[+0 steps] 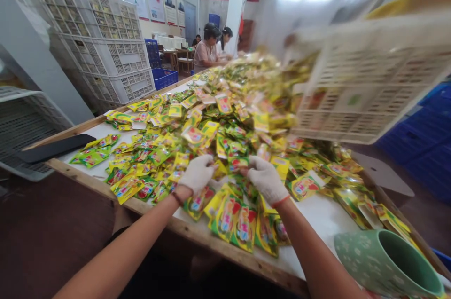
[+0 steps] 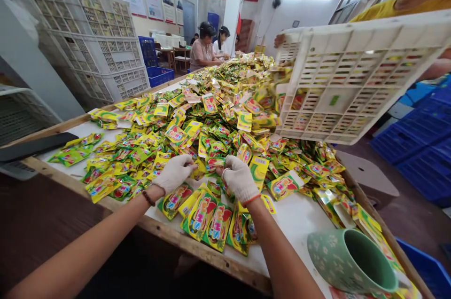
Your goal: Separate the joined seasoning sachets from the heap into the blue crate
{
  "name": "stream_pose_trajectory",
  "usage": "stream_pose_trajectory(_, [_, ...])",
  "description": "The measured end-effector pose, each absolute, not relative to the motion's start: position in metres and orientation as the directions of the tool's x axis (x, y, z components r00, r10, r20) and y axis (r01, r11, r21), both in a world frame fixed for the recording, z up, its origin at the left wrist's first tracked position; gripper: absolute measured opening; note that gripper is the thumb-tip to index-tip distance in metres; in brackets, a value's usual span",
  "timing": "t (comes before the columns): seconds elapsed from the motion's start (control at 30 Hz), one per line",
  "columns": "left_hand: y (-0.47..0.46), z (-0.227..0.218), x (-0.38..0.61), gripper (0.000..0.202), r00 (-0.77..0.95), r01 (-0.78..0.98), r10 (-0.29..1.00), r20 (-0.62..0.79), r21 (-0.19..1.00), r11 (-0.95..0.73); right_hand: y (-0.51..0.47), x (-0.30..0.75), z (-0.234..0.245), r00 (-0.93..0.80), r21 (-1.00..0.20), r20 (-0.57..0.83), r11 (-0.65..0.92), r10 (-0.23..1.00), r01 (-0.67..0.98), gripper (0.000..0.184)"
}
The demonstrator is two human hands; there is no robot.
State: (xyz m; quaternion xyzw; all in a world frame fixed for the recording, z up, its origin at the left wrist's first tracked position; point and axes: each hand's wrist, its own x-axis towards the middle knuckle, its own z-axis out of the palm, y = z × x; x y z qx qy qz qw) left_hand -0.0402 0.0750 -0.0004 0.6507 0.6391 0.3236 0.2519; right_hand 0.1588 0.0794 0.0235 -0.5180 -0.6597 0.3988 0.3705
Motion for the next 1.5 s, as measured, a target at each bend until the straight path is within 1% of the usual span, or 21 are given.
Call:
stream_pose_trajectory(0.07, [0.062, 0.004, -0.042, 0.02, -0.076, 0.537, 0.995, 0.069, 0.843, -0.017, 0.074, 0.152, 0.027, -0.198, -0.957, -0.038, 0.021, 0.98, 0.291, 0.025])
stream_pose_trajectory(0.17, [0.04, 0.012, -0.035, 0.03, -0.116, 0.042, 0.991, -0.067, 0.997, 0.072, 0.065, 0.138, 0.029, -0.213, -0.976, -0.139, -0.097, 0.967, 0.195, 0.029])
stream_pose_trajectory(0.23, [0.027, 0.016, -0.028, 0.037, -0.135, -0.288, 0.981, -0.143, 0.953, 0.099, 0.061, 0.131, 0.027, -0.212, -0.978, -0.154, -0.118, 0.965, 0.175, 0.027])
stream_pose_trajectory(0.27, [0.023, 0.016, -0.025, 0.038, -0.152, -0.371, 0.977, -0.151, 0.925, 0.085, 0.059, 0.129, 0.025, -0.214, -0.978, -0.147, -0.109, 0.966, 0.181, 0.027])
stream_pose_trajectory(0.37, [0.016, 0.013, -0.02, 0.038, -0.207, -0.433, 0.971, -0.116, 0.901, 0.016, 0.058, 0.126, 0.02, -0.261, -0.976, -0.105, -0.048, 0.96, 0.215, 0.027])
stream_pose_trajectory(0.5, [0.016, 0.007, -0.023, 0.033, -0.221, -0.303, 0.972, -0.082, 0.953, 0.011, 0.059, 0.127, 0.02, -0.26, -0.973, 0.014, 0.072, 0.965, 0.217, 0.032])
stream_pose_trajectory(0.57, [0.018, 0.008, -0.025, 0.028, -0.18, -0.167, 0.983, -0.026, 0.986, -0.004, 0.058, 0.126, 0.022, -0.277, -0.984, -0.022, 0.028, 0.96, 0.175, 0.042])
stream_pose_trajectory(0.67, [0.027, 0.015, -0.031, 0.018, -0.094, 0.143, 0.989, 0.116, 0.984, -0.102, 0.057, 0.125, 0.024, -0.297, -0.991, -0.12, -0.096, 0.947, 0.095, 0.055])
stream_pose_trajectory(0.77, [0.052, 0.024, -0.049, 0.011, -0.088, 0.531, 0.931, 0.353, 0.808, -0.256, 0.058, 0.127, 0.023, -0.239, -0.993, -0.116, -0.111, 0.964, 0.032, 0.05])
stream_pose_trajectory(0.8, [0.064, 0.026, -0.057, 0.017, -0.089, 0.657, 0.896, 0.435, 0.702, -0.275, 0.059, 0.127, 0.022, -0.231, -0.995, -0.103, -0.102, 0.967, 0.017, 0.047])
stream_pose_trajectory(0.87, [0.087, 0.03, -0.074, 0.04, -0.04, 0.83, 0.866, 0.498, 0.499, -0.249, 0.06, 0.128, 0.019, -0.227, -0.997, -0.076, -0.078, 0.971, 0.001, 0.04])
stream_pose_trajectory(0.9, [0.097, 0.031, -0.081, 0.049, 0.007, 0.865, 0.869, 0.495, 0.433, -0.254, 0.061, 0.128, 0.017, -0.227, -0.998, -0.068, -0.07, 0.971, 0.0, 0.038])
stream_pose_trajectory(0.97, [0.112, 0.033, -0.094, 0.047, 0.075, 0.882, 0.879, 0.472, 0.38, -0.279, 0.063, 0.128, 0.013, -0.232, -0.997, -0.072, -0.076, 0.97, -0.01, 0.038])
stream_pose_trajectory(1.07, [0.114, 0.04, -0.105, 0.026, 0.04, 0.879, 0.87, 0.492, 0.396, -0.265, 0.064, 0.128, 0.01, -0.222, -0.986, -0.087, -0.116, 0.971, -0.12, 0.042])
stream_pose_trajectory(1.13, [0.102, 0.048, -0.106, 0.025, -0.068, 0.861, 0.838, 0.541, 0.456, -0.225, 0.063, 0.129, 0.013, -0.198, -0.965, -0.092, -0.137, 0.976, -0.225, 0.046])
stream_pose_trajectory(1.2, [0.085, 0.055, -0.099, 0.026, -0.228, 0.714, 0.815, 0.533, 0.66, -0.233, 0.062, 0.129, 0.018, -0.207, -0.936, -0.095, -0.158, 0.974, -0.314, 0.052])
stream_pose_trajectory(1.27, [0.065, 0.059, -0.086, 0.029, -0.345, 0.341, 0.856, 0.385, 0.901, -0.268, 0.06, 0.13, 0.023, -0.257, -0.904, -0.087, -0.185, 0.963, -0.386, 0.056])
stream_pose_trajectory(1.3, [0.055, 0.059, -0.079, 0.032, -0.348, 0.124, 0.893, 0.285, 0.958, -0.257, 0.059, 0.13, 0.025, -0.287, -0.889, -0.079, -0.198, 0.955, -0.413, 0.057])
stream_pose_trajectory(1.33, [0.046, 0.058, -0.073, 0.034, -0.326, -0.054, 0.924, 0.201, 0.972, -0.23, 0.059, 0.13, 0.026, -0.309, -0.879, -0.071, -0.206, 0.948, -0.431, 0.058])
stream_pose_trajectory(1.4, [0.031, 0.053, -0.066, 0.035, -0.261, -0.271, 0.961, 0.087, 0.949, -0.159, 0.058, 0.131, 0.027, -0.308, -0.877, -0.061, -0.198, 0.949, -0.437, 0.056])
stream_pose_trajectory(1.5, [0.018, 0.051, -0.074, 0.037, -0.056, -0.375, 0.995, -0.082, 0.925, 0.055, 0.054, 0.135, 0.029, -0.327, -0.943, -0.024, -0.13, 0.945, -0.307, 0.043])
